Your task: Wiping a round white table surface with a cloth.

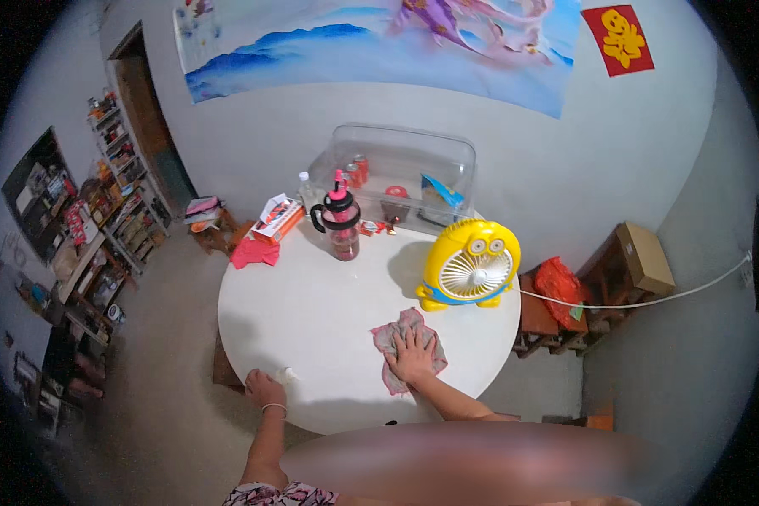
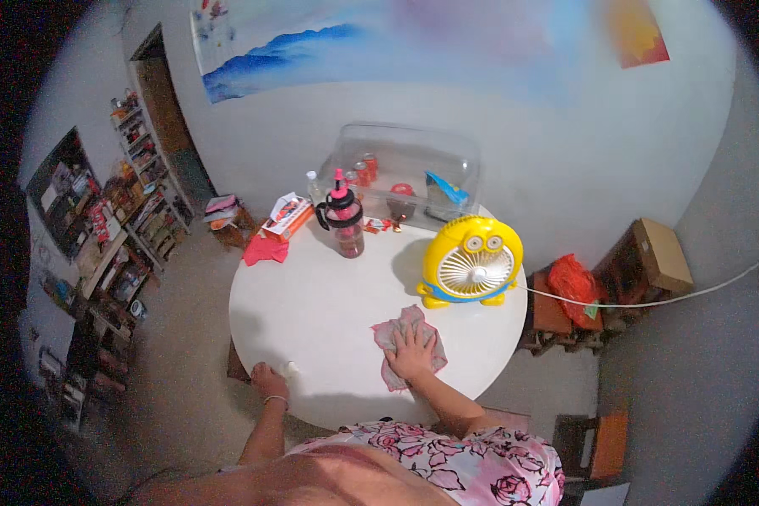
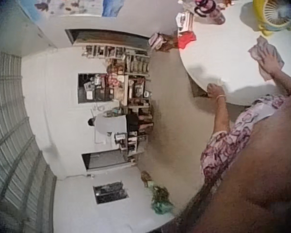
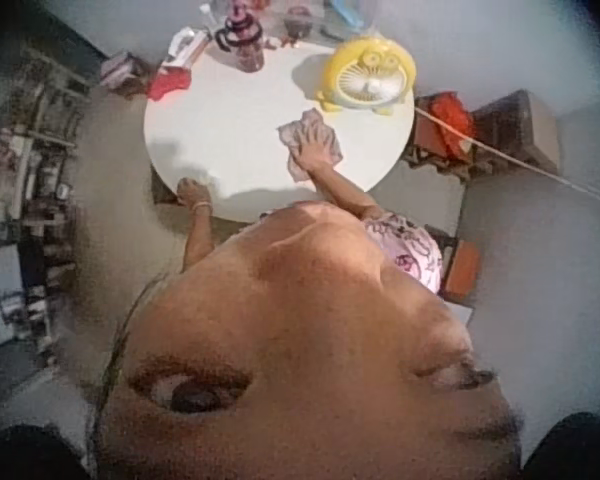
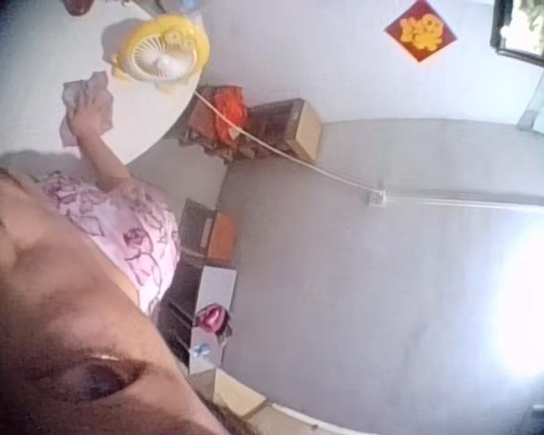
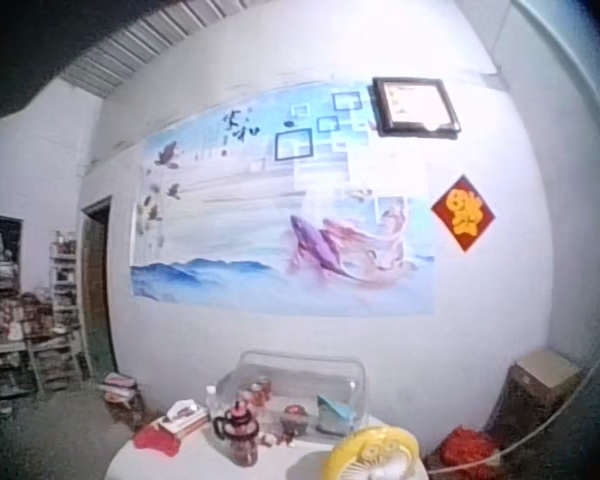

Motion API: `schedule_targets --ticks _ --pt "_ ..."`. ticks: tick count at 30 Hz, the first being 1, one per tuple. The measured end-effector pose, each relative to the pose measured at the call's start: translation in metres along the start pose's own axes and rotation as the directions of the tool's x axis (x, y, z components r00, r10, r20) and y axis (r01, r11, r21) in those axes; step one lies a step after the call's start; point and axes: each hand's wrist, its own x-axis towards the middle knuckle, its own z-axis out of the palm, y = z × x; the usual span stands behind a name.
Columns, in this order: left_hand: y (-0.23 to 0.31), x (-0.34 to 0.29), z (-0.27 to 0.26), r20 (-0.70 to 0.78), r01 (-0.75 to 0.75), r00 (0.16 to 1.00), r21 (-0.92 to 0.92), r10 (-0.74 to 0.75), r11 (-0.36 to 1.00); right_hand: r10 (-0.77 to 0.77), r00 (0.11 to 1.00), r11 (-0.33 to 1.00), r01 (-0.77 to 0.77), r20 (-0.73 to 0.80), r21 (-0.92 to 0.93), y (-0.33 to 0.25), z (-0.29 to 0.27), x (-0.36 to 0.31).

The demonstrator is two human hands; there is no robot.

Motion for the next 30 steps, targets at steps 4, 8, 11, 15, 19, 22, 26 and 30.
schedule_targets --ticks 4,8,11,15,19,22,26,30 --pt "0.003 -0.005 -0.006 0.014 -0.026 1.000 -0.033 0.026 0.999 0.013 1.000 1.000 -0.013 0.027 -0.006 0.001 0.003 0.004" --pt "-0.002 0.007 0.017 -0.117 0.012 0.993 -0.056 -0.018 0.998 -0.041 0.999 0.999 0.040 -0.019 -0.022 0.001 0.005 0.024" --pt "0.008 0.006 0.011 -0.103 0.017 0.994 -0.032 -0.020 0.999 -0.045 0.998 0.999 0.045 -0.044 -0.005 0.005 0.011 0.026" --pt "0.003 0.005 0.010 -0.038 0.015 0.999 -0.020 -0.016 1.000 -0.057 0.998 0.998 0.057 -0.026 -0.018 0.002 0.009 0.023" --pt "0.000 0.004 0.015 -0.064 0.014 0.998 -0.017 -0.015 1.000 -0.073 0.997 0.997 0.073 0.032 -0.029 -0.005 0.010 0.023" --pt "0.000 0.008 0.014 -0.072 0.008 0.997 -0.028 -0.010 1.000 -0.104 0.994 0.993 0.106 0.042 -0.049 -0.015 0.013 0.021" --pt "0.000 0.008 0.008 -0.062 0.007 0.998 -0.041 -0.009 0.999 -0.158 0.987 0.985 0.160 0.043 -0.066 -0.023 0.016 0.014" --pt "0.003 0.006 0.000 0.009 0.041 0.999 -0.019 -0.041 0.999 -0.210 0.976 0.977 0.208 -0.056 -0.035 -0.022 0.024 0.004"
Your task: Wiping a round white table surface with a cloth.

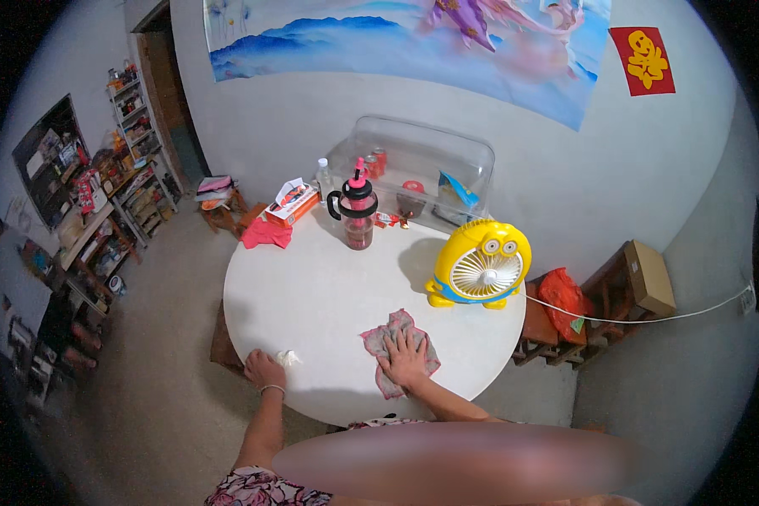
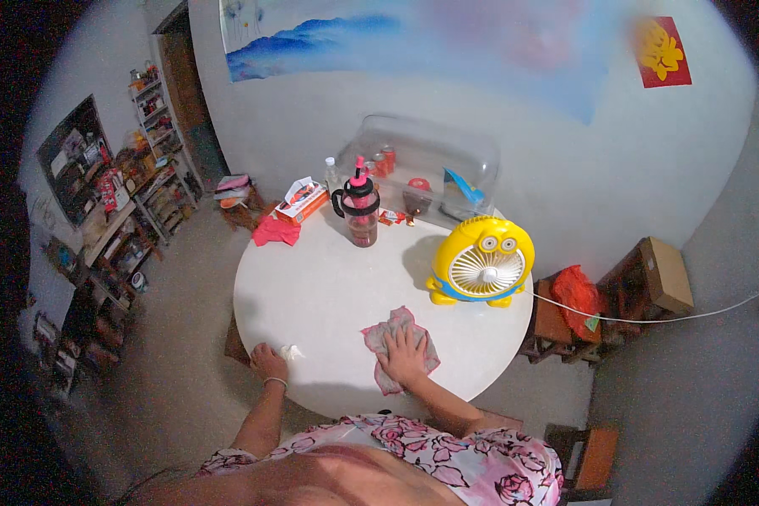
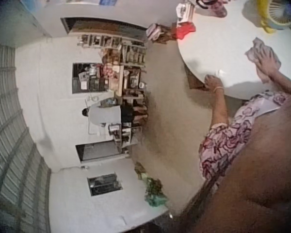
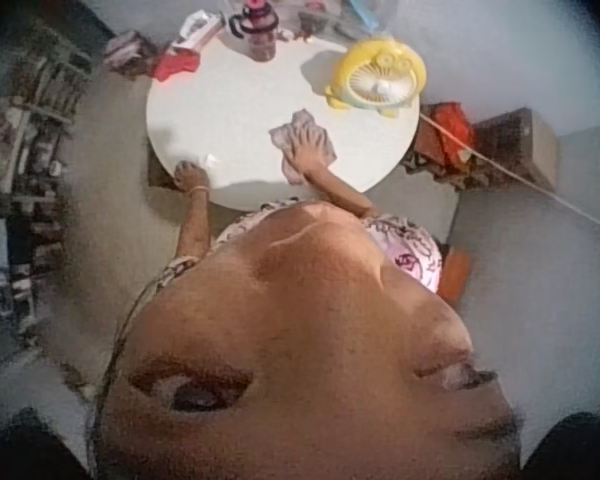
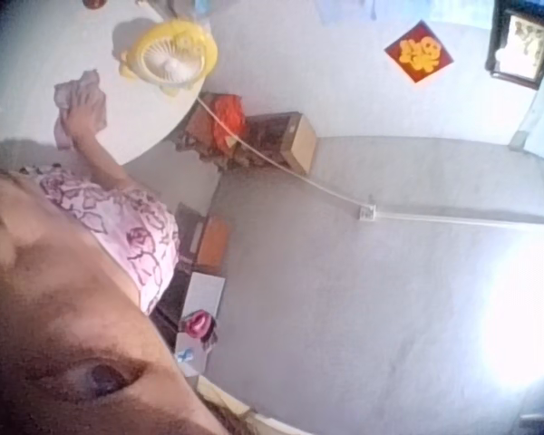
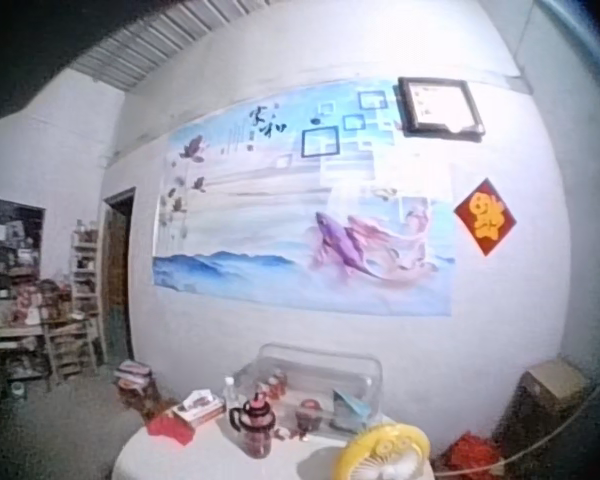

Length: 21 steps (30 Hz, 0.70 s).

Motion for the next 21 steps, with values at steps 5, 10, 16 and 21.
schedule_targets --ticks 5,10,16,21 --pt "-0.011 0.001 0.011 -0.013 -0.015 1.000 0.000 0.015 1.000 -0.016 1.000 1.000 0.016 -0.024 0.017 -0.001 -0.001 -0.004" --pt "-0.014 0.004 0.022 -0.167 -0.070 0.984 -0.013 0.067 0.997 -0.019 0.999 0.999 0.020 -0.041 0.028 -0.001 0.000 0.003" --pt "-0.015 0.004 0.026 -0.079 -0.022 0.997 0.015 0.023 1.000 -0.002 1.000 1.000 0.002 0.016 0.030 0.001 -0.001 0.005" --pt "-0.016 0.009 0.032 -0.120 -0.036 0.992 -0.032 0.032 0.999 0.003 1.000 0.999 -0.004 0.022 0.042 0.000 -0.002 0.008"
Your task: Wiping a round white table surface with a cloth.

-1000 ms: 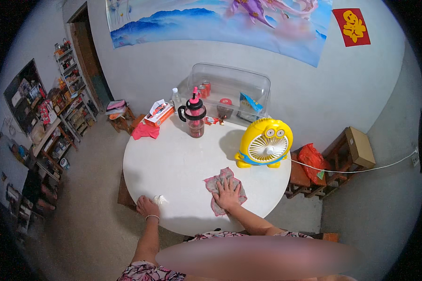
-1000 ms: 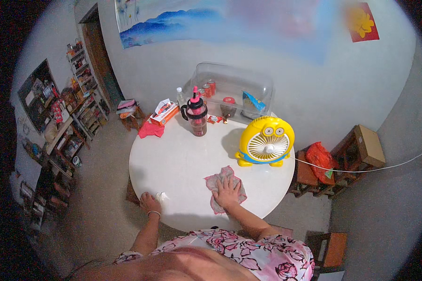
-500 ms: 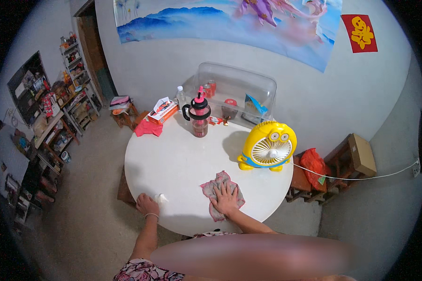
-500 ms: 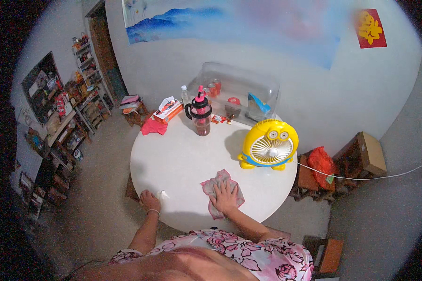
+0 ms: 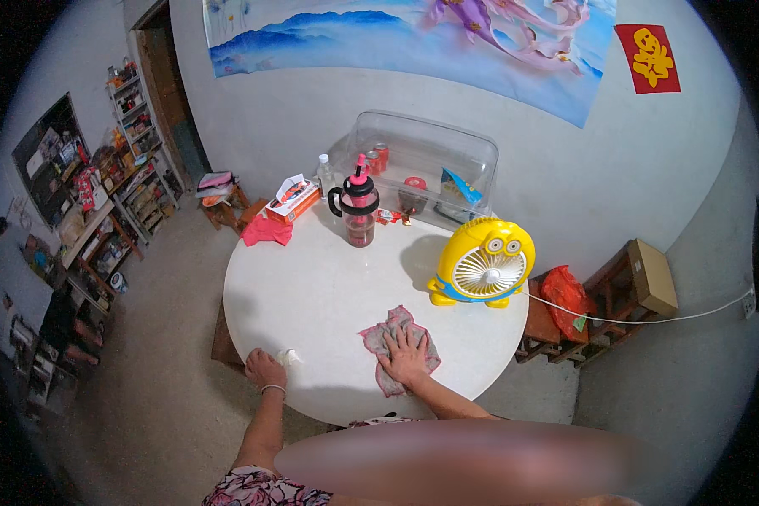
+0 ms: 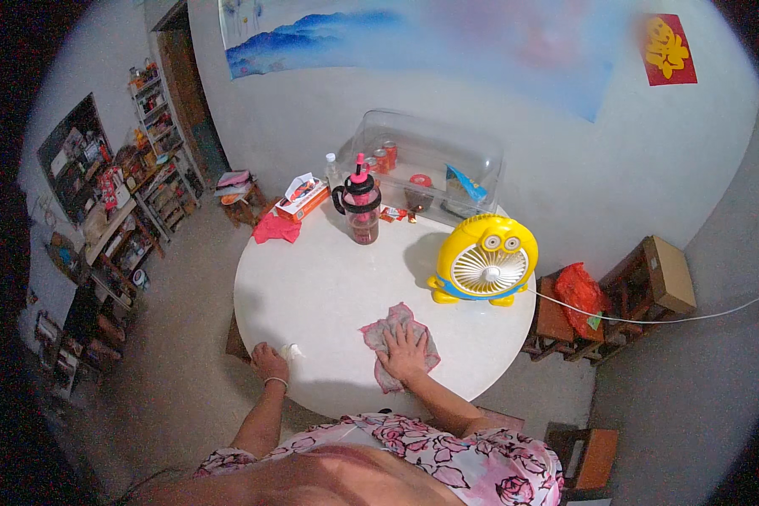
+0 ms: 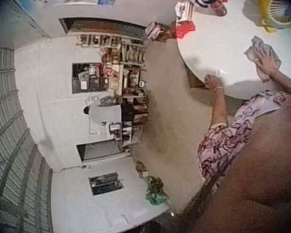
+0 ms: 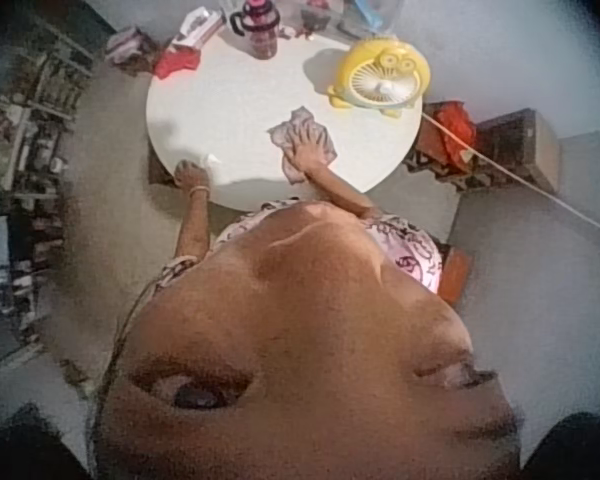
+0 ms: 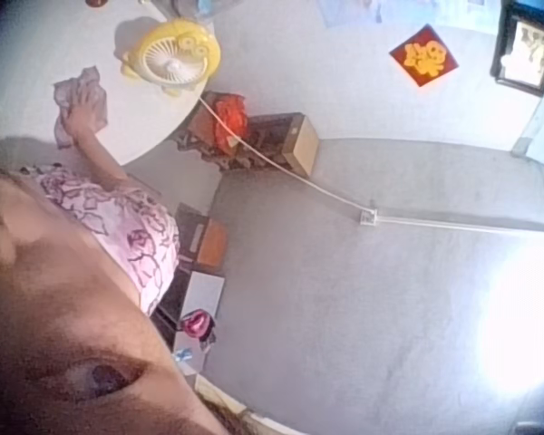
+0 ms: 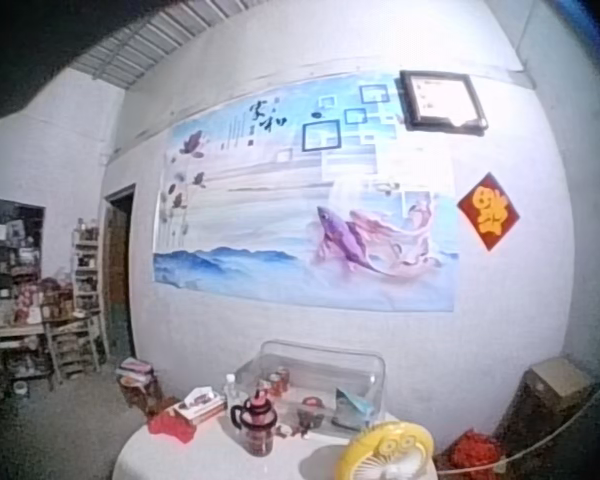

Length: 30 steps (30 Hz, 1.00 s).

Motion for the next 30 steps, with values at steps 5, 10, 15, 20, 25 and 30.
schedule_targets --ticks 5,10,15,20,25,30 --pt "-0.001 0.003 -0.006 0.028 -0.022 0.999 0.017 0.021 1.000 -0.005 1.000 1.000 0.005 0.006 0.011 -0.002 -0.005 0.001" --pt "0.005 -0.003 -0.013 0.003 -0.015 1.000 0.022 0.015 1.000 0.000 1.000 1.000 0.000 0.012 -0.012 0.000 -0.008 -0.002" --pt "0.007 -0.009 -0.013 -0.007 -0.022 1.000 0.005 0.022 1.000 0.003 1.000 1.000 -0.003 -0.023 0.008 0.003 -0.005 -0.008" --pt "-0.007 -0.032 -0.001 0.006 -0.029 1.000 0.057 0.028 0.998 -0.026 1.000 0.999 0.026 -0.005 -0.032 0.006 0.011 -0.020" --pt "-0.025 0.003 0.020 0.021 0.007 1.000 0.098 -0.009 0.995 -0.047 0.998 0.995 0.049 0.030 -0.089 -0.015 0.031 0.005" --pt "-0.039 0.025 0.040 0.055 -0.015 0.998 0.045 0.013 0.999 -0.015 1.000 0.991 0.018 0.025 -0.134 -0.027 0.067 0.020"
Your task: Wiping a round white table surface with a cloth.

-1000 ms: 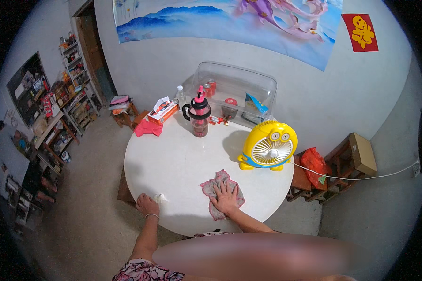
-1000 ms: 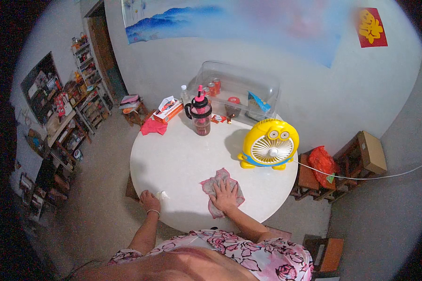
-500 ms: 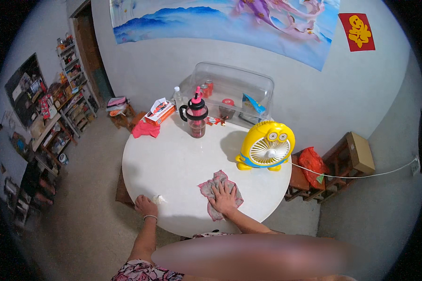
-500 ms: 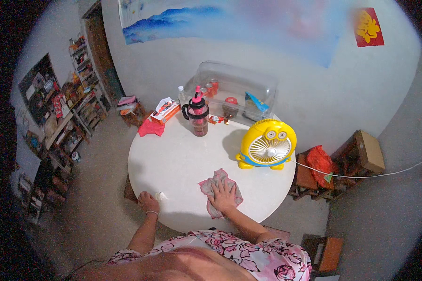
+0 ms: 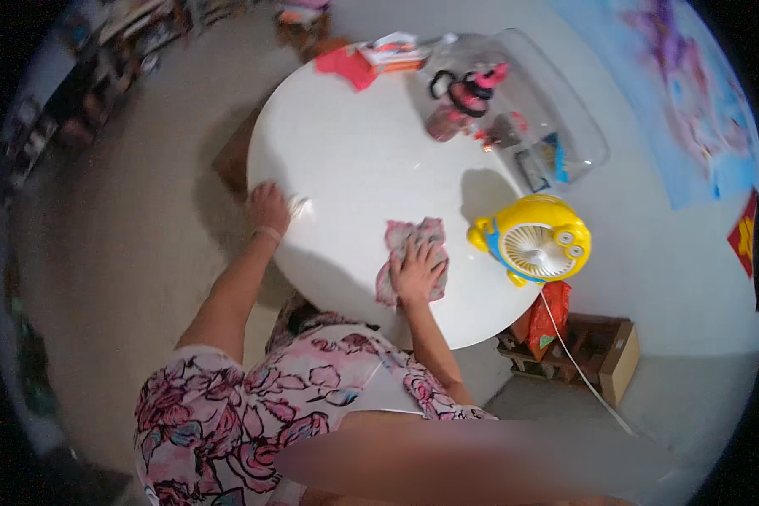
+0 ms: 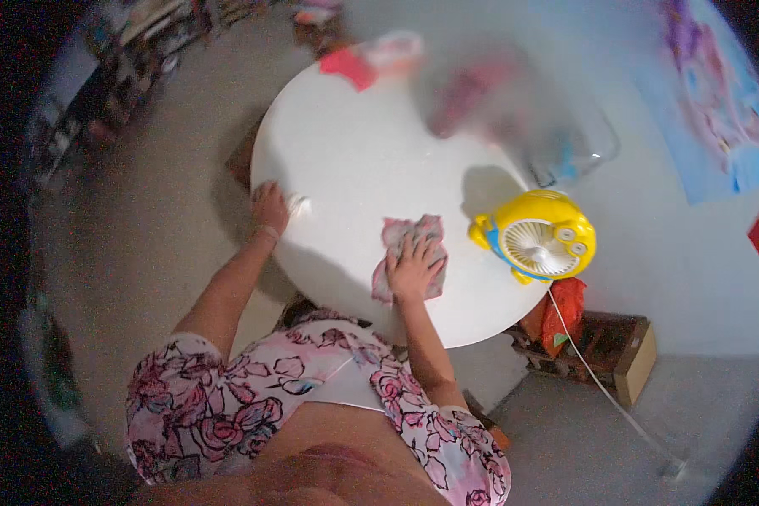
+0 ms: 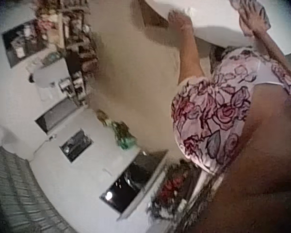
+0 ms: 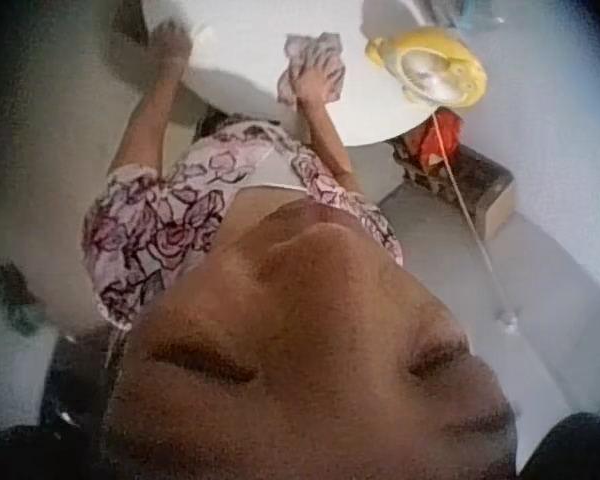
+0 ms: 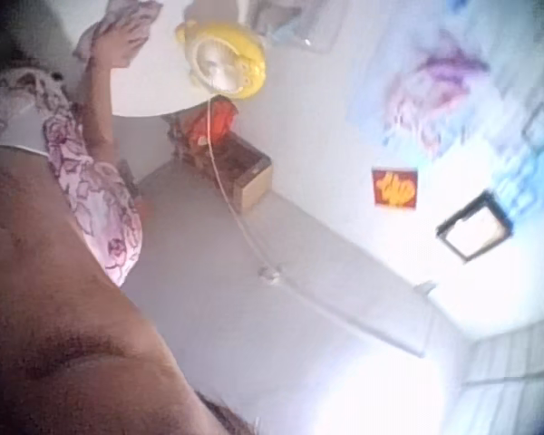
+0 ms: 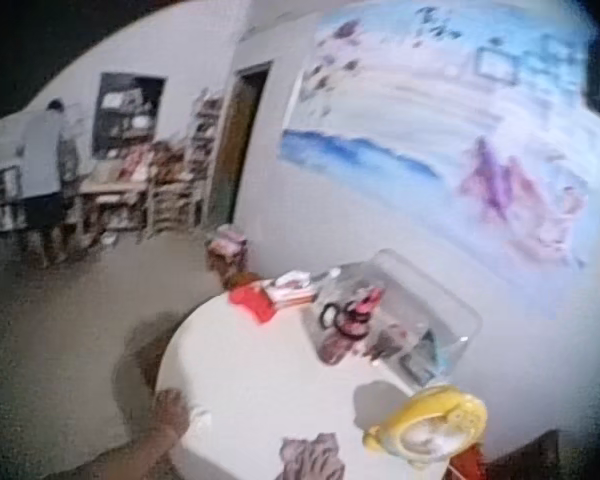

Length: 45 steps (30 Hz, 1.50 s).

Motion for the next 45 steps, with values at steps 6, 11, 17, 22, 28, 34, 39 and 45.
schedule_targets --ticks 6,11,17,22,28,34,39,45 --pt "-0.018 -0.006 0.006 -0.056 -0.020 0.998 -0.075 0.016 0.997 -0.085 0.995 0.996 0.087 0.058 -0.021 -0.022 0.011 0.020" --pt "-0.027 -0.002 0.005 -0.056 0.002 0.998 -0.068 -0.006 0.998 -0.174 0.978 0.985 0.173 0.117 0.020 -0.061 0.015 0.069" --pt "-0.029 0.021 0.000 -0.015 -0.028 1.000 -0.147 0.026 0.989 -0.288 0.953 0.957 0.290 0.100 -0.010 -0.130 0.040 0.162" --pt "-0.050 0.037 0.014 -0.082 -0.037 0.996 -0.111 0.028 0.993 -0.348 0.911 0.930 0.366 0.223 -0.042 -0.223 0.047 0.256" --pt "-0.047 0.053 -0.011 0.013 0.047 0.999 -0.175 -0.045 0.984 -0.410 0.901 0.908 0.418 0.141 -0.030 -0.325 0.060 0.368" --pt "-0.039 0.055 -0.012 0.056 -0.019 0.998 -0.152 0.028 0.988 -0.418 0.906 0.903 0.423 0.072 -0.078 -0.367 0.059 0.416" --pt "-0.021 0.048 -0.019 0.050 0.051 0.998 -0.148 -0.043 0.988 -0.594 0.794 0.788 0.606 0.129 -0.104 -0.358 0.024 0.356" --pt "-0.020 0.003 -0.025 -0.100 -0.001 0.995 -0.136 -0.013 0.991 -0.681 0.726 0.732 0.676 0.096 0.085 -0.244 -0.008 0.215"
